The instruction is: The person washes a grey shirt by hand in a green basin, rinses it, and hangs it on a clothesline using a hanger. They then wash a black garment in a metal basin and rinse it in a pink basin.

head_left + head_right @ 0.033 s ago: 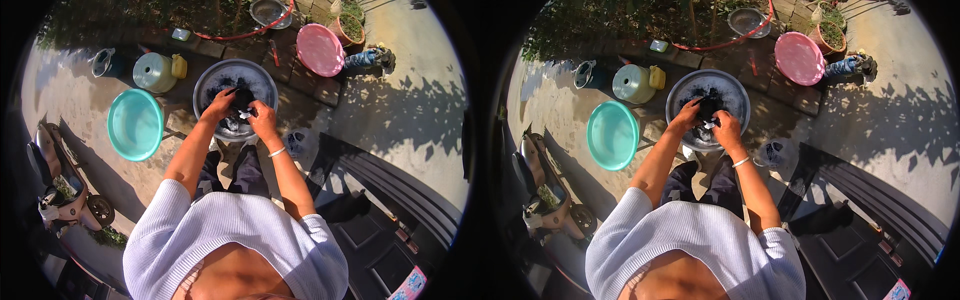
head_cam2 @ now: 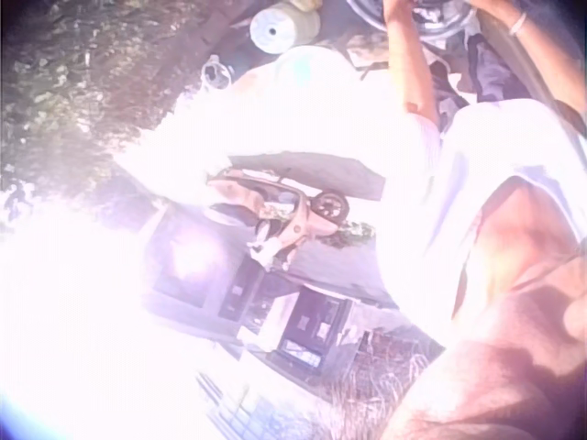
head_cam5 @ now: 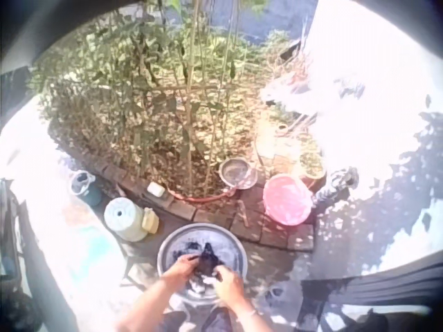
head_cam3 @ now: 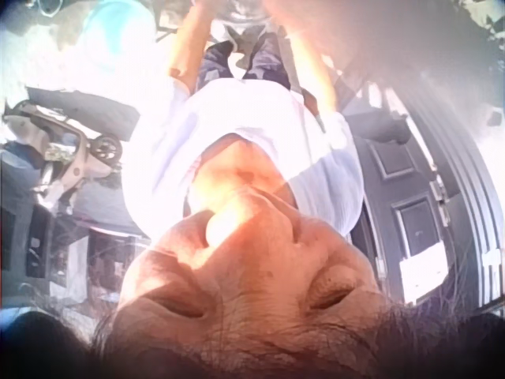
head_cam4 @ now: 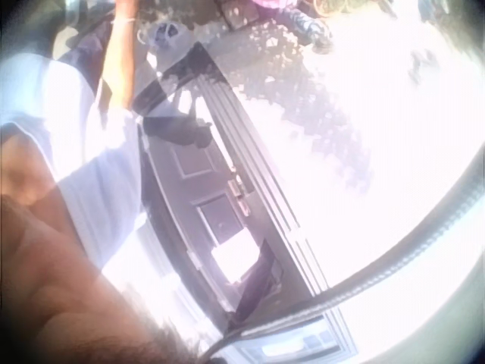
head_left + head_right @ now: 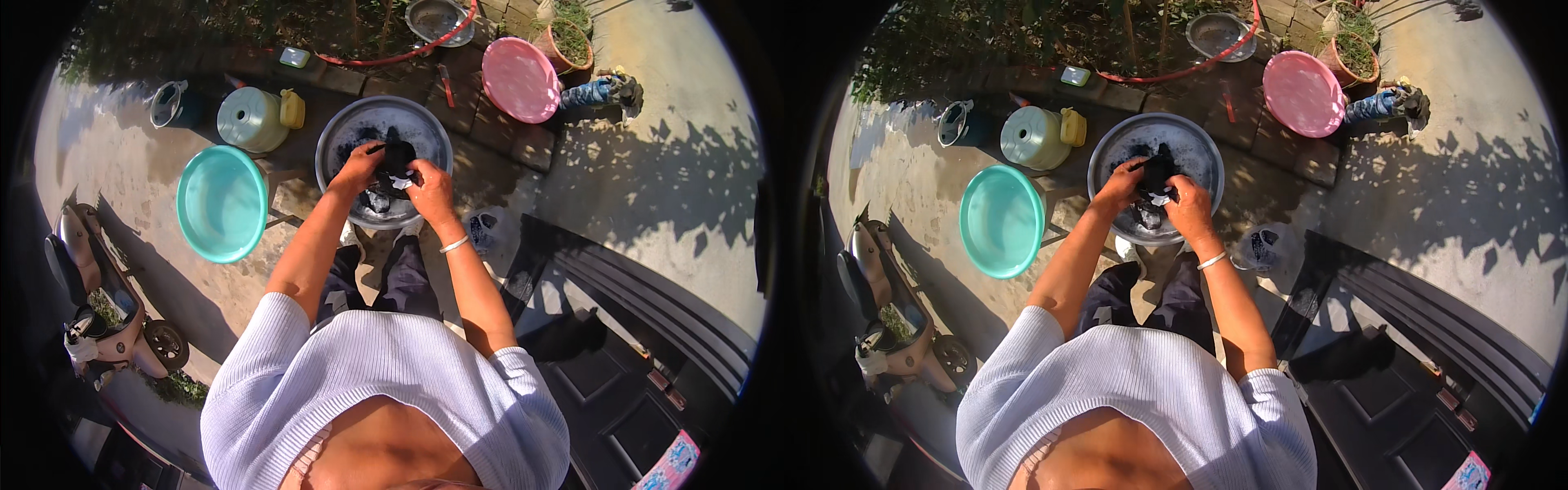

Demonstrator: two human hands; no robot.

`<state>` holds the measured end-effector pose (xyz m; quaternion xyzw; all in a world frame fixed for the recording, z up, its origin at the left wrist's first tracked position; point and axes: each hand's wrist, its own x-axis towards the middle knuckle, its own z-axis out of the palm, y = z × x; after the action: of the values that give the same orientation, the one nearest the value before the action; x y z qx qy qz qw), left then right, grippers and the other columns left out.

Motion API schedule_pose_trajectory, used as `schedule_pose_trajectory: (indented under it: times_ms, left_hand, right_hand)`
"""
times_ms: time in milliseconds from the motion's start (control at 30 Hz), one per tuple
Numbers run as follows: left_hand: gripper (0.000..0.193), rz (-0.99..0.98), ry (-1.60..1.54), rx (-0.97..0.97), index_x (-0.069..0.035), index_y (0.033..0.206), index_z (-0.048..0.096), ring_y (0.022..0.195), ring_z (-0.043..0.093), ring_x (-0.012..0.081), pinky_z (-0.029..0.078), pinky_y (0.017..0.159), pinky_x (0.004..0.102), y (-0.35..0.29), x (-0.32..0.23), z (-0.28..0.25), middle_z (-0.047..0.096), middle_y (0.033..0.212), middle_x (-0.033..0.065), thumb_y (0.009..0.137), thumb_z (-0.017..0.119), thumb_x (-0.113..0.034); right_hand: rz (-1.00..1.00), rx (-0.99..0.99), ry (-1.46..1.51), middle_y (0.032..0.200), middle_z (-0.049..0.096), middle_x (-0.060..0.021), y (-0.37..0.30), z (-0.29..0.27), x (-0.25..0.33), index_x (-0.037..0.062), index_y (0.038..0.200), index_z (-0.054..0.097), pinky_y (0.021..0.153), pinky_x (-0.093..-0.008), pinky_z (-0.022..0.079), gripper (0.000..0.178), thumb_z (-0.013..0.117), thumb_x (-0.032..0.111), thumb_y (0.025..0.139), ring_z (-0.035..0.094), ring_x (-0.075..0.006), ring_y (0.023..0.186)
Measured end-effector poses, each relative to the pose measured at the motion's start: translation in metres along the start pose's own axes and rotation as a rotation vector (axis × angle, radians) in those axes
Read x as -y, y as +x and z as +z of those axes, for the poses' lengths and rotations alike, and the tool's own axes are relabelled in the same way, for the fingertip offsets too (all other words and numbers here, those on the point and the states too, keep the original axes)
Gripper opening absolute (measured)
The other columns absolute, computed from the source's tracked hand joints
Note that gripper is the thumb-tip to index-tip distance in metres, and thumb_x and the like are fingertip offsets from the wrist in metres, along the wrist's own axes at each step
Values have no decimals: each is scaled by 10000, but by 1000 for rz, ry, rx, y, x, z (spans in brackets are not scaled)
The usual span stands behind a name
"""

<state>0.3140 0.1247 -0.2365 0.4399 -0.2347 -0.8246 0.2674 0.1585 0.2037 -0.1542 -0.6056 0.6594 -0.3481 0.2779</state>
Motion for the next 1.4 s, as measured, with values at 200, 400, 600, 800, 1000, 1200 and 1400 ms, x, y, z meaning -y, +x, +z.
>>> schedule_pose_trajectory:
  times_ms: [200, 400, 600, 800, 1000, 1200, 1400]
  left_hand:
    - [242, 272, 7, -117, -30, 1014, 605, 800, 596, 130, 490, 695, 286, -71, -75, 57, 637, 892, 45, 860, 665, -207]
    - [111, 498, -81, -86, -80, 876, 572, 686, 521, 29, 432, 601, 198, -109, -108, 63, 582, 768, -46, 890, 648, -160]
    - [177, 743, 526, -246, -44, 920, 579, 684, 441, 22, 375, 603, 196, -159, -151, 57, 530, 758, -72, 895, 648, -205]
    - [392, 710, 1174, -267, -15, 982, 539, 791, 479, 91, 424, 704, 253, -203, -202, 76, 559, 816, 53, 800, 740, -299]
    - [781, 1126, 1227, 25, -56, 1167, 511, 910, 636, 298, 500, 779, 386, -244, -219, 178, 648, 954, 137, 530, 891, -301]
    - [305, 1076, 813, -9, -38, 1019, 632, 800, 602, 92, 499, 720, 245, -264, -248, 218, 651, 873, -1, 736, 745, -53]
    - [150, 963, 181, 292, -33, 879, 596, 657, 627, 123, 525, 614, 260, -303, -287, 286, 631, 771, 41, 770, 698, -19]
  right_hand:
    - [63, 292, -292, 825, 632, -245, 7, -25, -25, -38, 880, 640, 701, -444, 492, 323, 746, 200, 689, 614, -413, 807]
    - [34, 448, -388, 797, 642, -171, 8, -35, -50, 47, 835, 661, 685, -439, 493, 294, 730, 294, 693, 613, -387, 816]
    - [-164, 64, -39, 604, 402, -153, 19, -71, -31, 24, 665, 431, 523, -332, 380, 201, 612, 6, 579, 386, -301, 543]
    - [-318, -86, 78, 584, 399, -106, 33, -141, 105, 25, 653, 401, 498, -319, 353, 231, 619, -13, 585, 378, -246, 514]
    - [-514, -117, 282, 598, 504, -76, 51, -176, 216, 24, 723, 495, 521, -281, 399, 186, 657, 13, 632, 482, -151, 539]
    - [-364, 8, 1080, 892, 592, -47, 34, -219, 282, 16, 932, 590, 743, -240, 467, 221, 681, -18, 734, 562, -115, 819]
    - [-419, 114, 491, 1375, 430, -116, 35, -143, 81, 77, 1375, 352, 957, -362, 413, 958, 880, 145, 578, 429, -254, 1257]
